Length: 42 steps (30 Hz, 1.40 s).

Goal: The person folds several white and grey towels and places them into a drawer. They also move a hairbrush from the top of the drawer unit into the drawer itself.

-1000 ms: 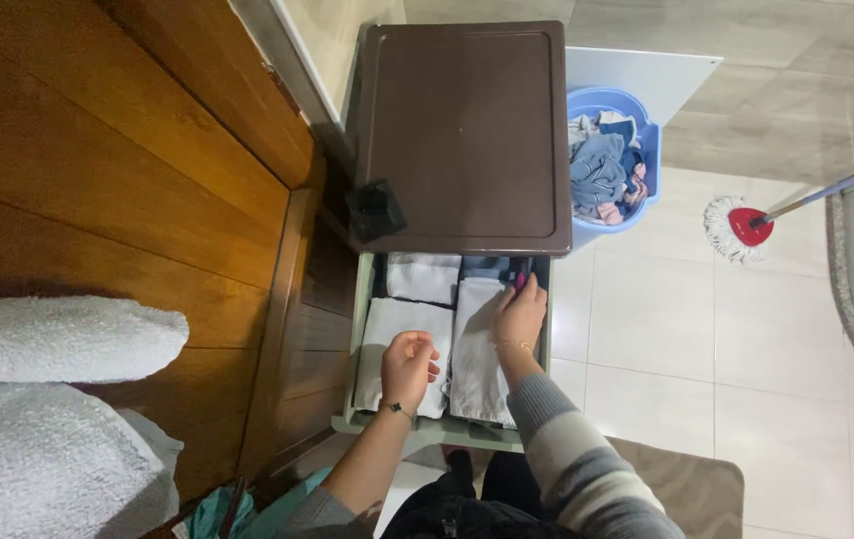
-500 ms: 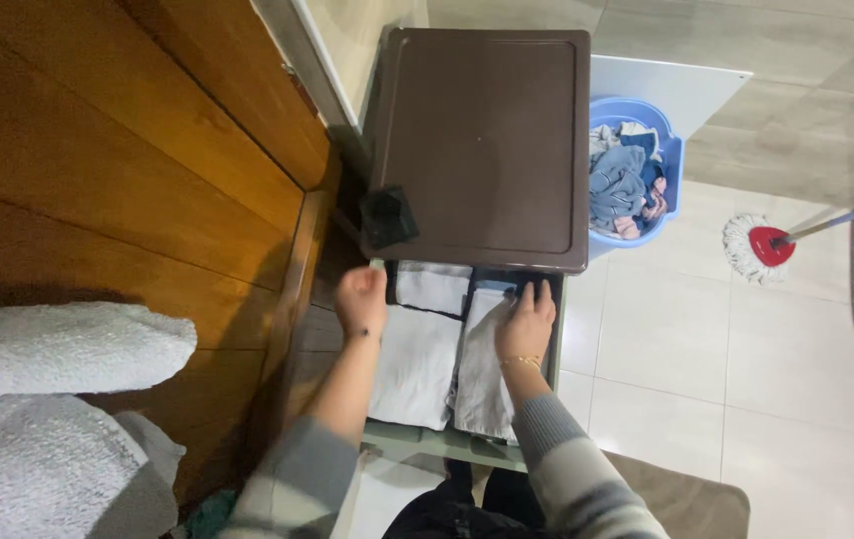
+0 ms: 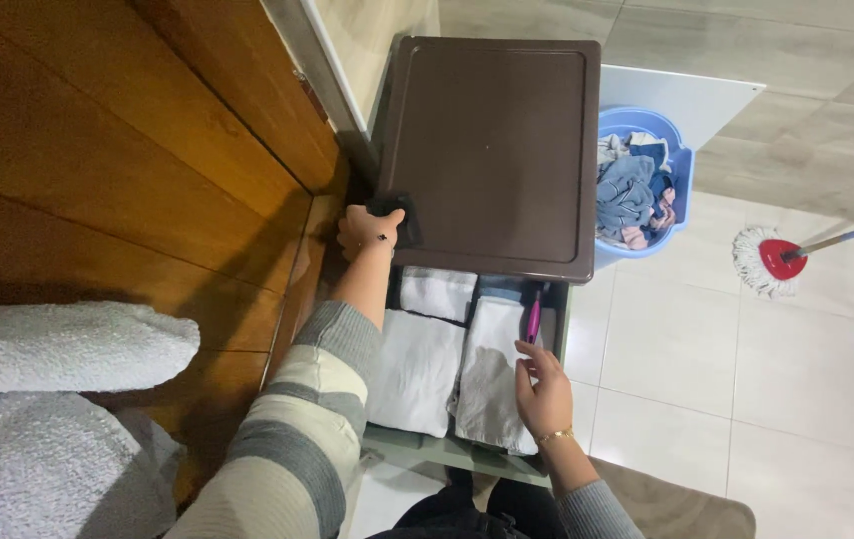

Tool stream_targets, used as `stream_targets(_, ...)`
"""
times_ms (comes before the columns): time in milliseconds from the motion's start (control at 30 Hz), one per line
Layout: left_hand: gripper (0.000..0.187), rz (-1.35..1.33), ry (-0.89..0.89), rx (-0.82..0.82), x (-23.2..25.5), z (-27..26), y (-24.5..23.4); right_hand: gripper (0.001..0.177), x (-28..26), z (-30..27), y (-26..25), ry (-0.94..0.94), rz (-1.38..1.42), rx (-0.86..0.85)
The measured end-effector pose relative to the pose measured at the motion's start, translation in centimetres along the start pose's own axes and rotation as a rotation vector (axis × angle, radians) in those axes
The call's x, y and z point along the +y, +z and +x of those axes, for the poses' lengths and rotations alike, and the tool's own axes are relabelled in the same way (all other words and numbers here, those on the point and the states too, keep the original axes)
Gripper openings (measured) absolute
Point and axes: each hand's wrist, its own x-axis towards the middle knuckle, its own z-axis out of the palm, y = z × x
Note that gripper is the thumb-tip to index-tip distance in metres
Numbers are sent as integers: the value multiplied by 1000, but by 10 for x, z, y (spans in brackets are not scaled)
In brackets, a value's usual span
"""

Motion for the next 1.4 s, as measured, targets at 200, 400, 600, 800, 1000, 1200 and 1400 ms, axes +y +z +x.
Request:
stream_targets(200, 40, -185, 24, 78, -16, 39, 51, 32, -6, -16, -37, 64, -62, -96)
stream_targets(400, 65, -356, 381, -195, -67, -3, 111, 34, 20, -38, -54, 74, -78, -108)
stream_targets(600, 29, -563, -336, -890, -129, -80, 166, 32, 25, -53, -58, 222, -76, -147)
stream_targets(800, 53, -62, 359, -307, -103, -60, 217, 29, 33, -69, -58, 44, -87, -121)
stream_targets(1000, 21, -546, -60, -238, -81, -67, 236, 28, 41, -85, -63, -19, -172, -175)
stream_targets(1200, 25, -261, 152, -126, -92, -69, 244, 29, 44, -98, -66, -54, -179, -207)
stream_targets(1400, 54, -334, 305, -134, -106, -93, 206, 37, 53, -109, -65, -98, -218, -229)
